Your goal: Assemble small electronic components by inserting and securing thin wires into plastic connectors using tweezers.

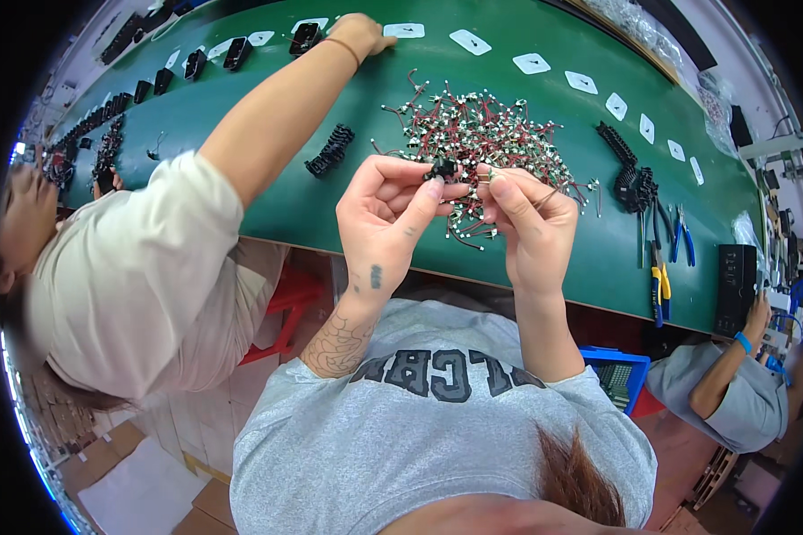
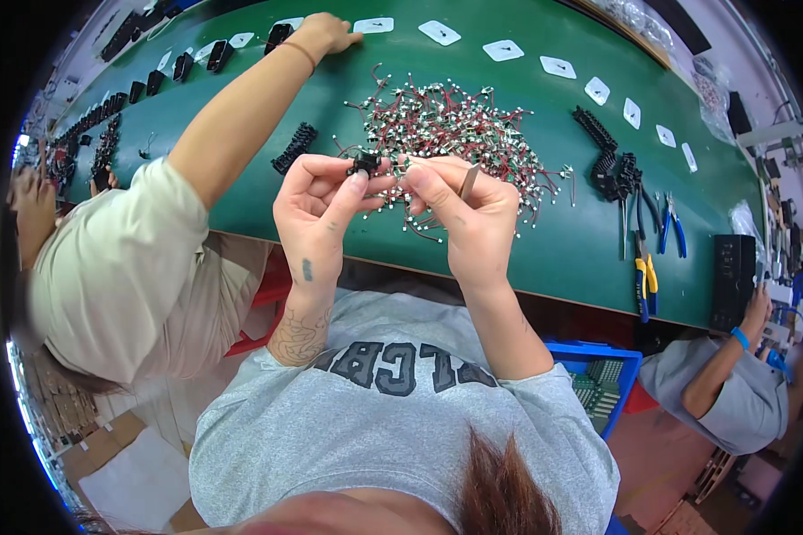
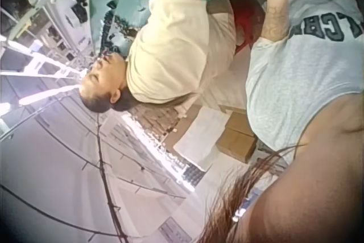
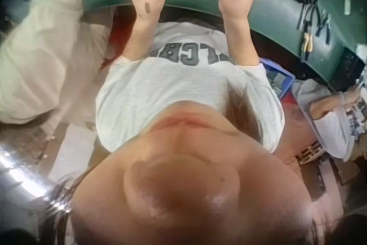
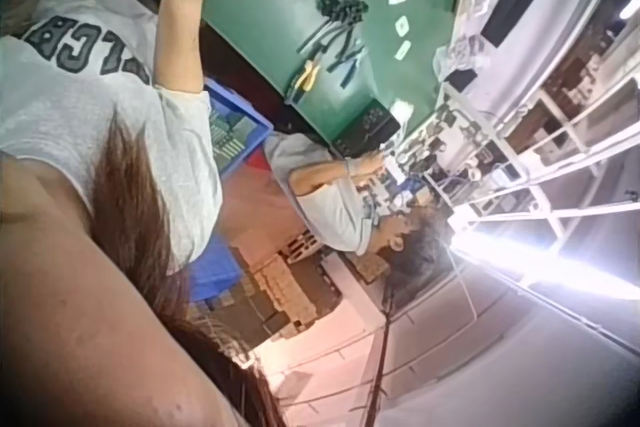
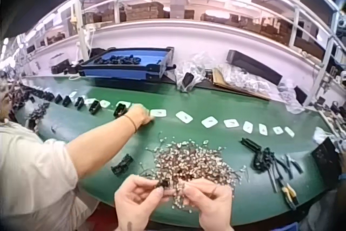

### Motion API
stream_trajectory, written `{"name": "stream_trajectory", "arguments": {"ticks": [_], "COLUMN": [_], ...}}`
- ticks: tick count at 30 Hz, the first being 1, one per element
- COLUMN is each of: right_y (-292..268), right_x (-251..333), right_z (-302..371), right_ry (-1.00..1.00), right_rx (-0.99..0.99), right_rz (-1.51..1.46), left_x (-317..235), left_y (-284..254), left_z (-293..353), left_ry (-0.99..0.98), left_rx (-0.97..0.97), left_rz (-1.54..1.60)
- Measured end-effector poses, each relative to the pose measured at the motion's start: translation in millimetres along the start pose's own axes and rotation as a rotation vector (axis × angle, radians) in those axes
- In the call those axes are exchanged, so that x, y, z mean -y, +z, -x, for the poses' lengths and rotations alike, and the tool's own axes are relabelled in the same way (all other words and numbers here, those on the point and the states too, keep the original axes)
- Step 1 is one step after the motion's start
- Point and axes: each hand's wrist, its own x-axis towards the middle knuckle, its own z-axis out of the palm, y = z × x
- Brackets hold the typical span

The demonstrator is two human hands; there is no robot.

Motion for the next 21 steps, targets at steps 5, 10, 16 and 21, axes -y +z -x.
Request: {"name": "stream_trajectory", "arguments": {"ticks": [5,10,16,21], "right_y": [-4,-7,-12,-13], "right_x": [1,0,-4,-4], "right_z": [-1,-1,-3,-1], "right_ry": [0.137,0.102,0.010,0.008], "right_rx": [-0.021,-0.052,-0.046,0.004], "right_rz": [-0.134,-0.068,-0.010,-0.086], "left_x": [10,16,15,11], "left_y": [-2,-9,-13,-7], "left_z": [-1,-5,-2,-4], "left_ry": [0.011,0.095,-0.060,-0.041], "left_rx": [0.042,0.159,0.133,0.097], "left_rz": [0.035,-0.208,-0.022,0.010]}}
